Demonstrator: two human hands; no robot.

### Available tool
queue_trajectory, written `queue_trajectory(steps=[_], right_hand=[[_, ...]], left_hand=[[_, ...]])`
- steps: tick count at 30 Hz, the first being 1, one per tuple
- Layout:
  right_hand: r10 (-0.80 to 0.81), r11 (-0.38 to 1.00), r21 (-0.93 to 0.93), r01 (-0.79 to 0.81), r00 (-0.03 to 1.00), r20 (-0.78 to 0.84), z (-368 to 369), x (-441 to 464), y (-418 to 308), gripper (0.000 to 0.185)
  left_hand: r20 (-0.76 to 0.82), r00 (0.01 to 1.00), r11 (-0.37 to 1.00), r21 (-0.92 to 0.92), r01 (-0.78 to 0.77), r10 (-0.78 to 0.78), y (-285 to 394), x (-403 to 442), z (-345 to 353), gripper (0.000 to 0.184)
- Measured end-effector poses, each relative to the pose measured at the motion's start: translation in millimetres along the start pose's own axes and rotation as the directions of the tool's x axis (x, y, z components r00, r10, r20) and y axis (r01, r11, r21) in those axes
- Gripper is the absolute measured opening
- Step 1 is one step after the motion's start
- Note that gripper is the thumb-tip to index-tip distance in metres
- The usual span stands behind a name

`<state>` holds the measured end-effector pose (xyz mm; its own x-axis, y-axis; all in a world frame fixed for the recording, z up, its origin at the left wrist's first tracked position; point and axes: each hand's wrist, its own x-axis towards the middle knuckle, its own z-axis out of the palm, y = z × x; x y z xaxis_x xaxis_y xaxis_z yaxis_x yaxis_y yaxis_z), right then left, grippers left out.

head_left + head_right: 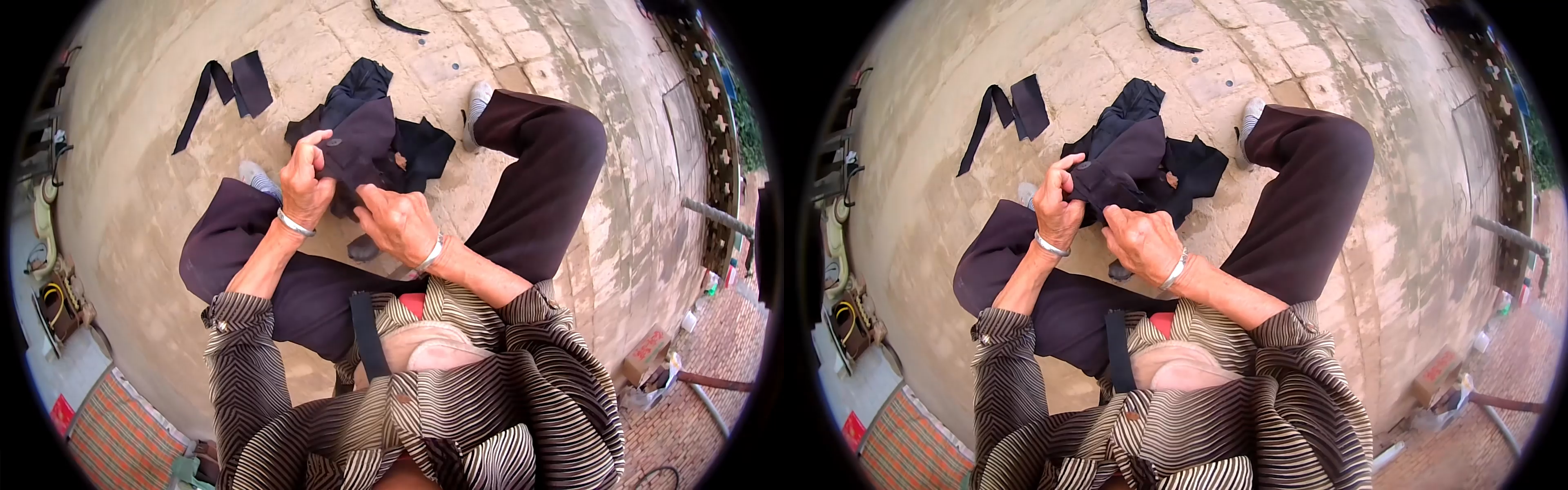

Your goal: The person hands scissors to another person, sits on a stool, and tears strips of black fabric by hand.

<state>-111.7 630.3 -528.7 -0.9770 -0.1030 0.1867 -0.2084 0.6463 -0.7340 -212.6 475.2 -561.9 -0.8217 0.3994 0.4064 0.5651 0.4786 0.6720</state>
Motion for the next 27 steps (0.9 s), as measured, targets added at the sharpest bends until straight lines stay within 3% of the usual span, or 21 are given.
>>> queue_trajectory(steps=[4, 11, 14, 17, 19, 23, 25, 26, 27], right_hand=[[0.019, 0.998, -0.067, -0.018, 1.000, 0.007, -6.0, 0.7, 7.3, 0.017], [0.087, 0.996, 0.011, -0.087, 0.996, 0.001, -20.7, 9.5, 19.7, 0.014], [0.029, 0.994, 0.104, -0.027, 0.999, -0.023, -25.5, 13.3, 21.7, 0.013], [0.002, 0.988, 0.155, 0.009, 0.997, -0.075, -20.3, 11.0, 25.9, 0.014], [-0.020, 0.983, 0.178, 0.040, 0.993, -0.115, -19.4, 11.0, 25.6, 0.015], [0.026, 0.985, 0.171, -0.020, 0.999, -0.035, -22.7, 10.8, 23.9, 0.015], [0.035, 0.986, 0.163, -0.032, 0.999, -0.016, -22.9, 9.8, 23.4, 0.014], [0.029, 0.983, 0.184, -0.025, 0.999, -0.017, -22.3, 9.1, 23.3, 0.015], [0.023, 0.979, 0.204, -0.019, 1.000, -0.019, -21.3, 8.5, 23.4, 0.015]], left_hand=[[-0.014, 0.999, 0.996, -0.079, -0.038, 0.037, 2.5, 1.1, 0.3, 0.032], [0.039, 0.997, 0.997, -0.036, -0.066, 0.067, -0.8, 0.1, 1.4, 0.032], [0.087, 0.996, 0.999, -0.051, -0.010, 0.015, 8.7, 3.1, -0.5, 0.037], [0.030, 0.995, 0.989, -0.116, 0.095, -0.092, 15.3, 4.8, -2.3, 0.040], [0.028, 0.999, 0.996, -0.085, 0.019, -0.016, 13.3, 4.9, -2.8, 0.043], [0.008, 0.999, 0.989, -0.143, -0.047, 0.049, 1.9, 0.6, 3.9, 0.040], [0.222, 0.967, 0.909, -0.364, 0.202, -0.125, 5.7, -1.4, 0.6, 0.029], [0.221, 0.967, 0.909, -0.365, 0.200, -0.124, 3.5, -1.2, 0.3, 0.029], [0.334, 0.928, 0.837, -0.451, 0.310, -0.164, 0.5, -0.6, -0.8, 0.026]])
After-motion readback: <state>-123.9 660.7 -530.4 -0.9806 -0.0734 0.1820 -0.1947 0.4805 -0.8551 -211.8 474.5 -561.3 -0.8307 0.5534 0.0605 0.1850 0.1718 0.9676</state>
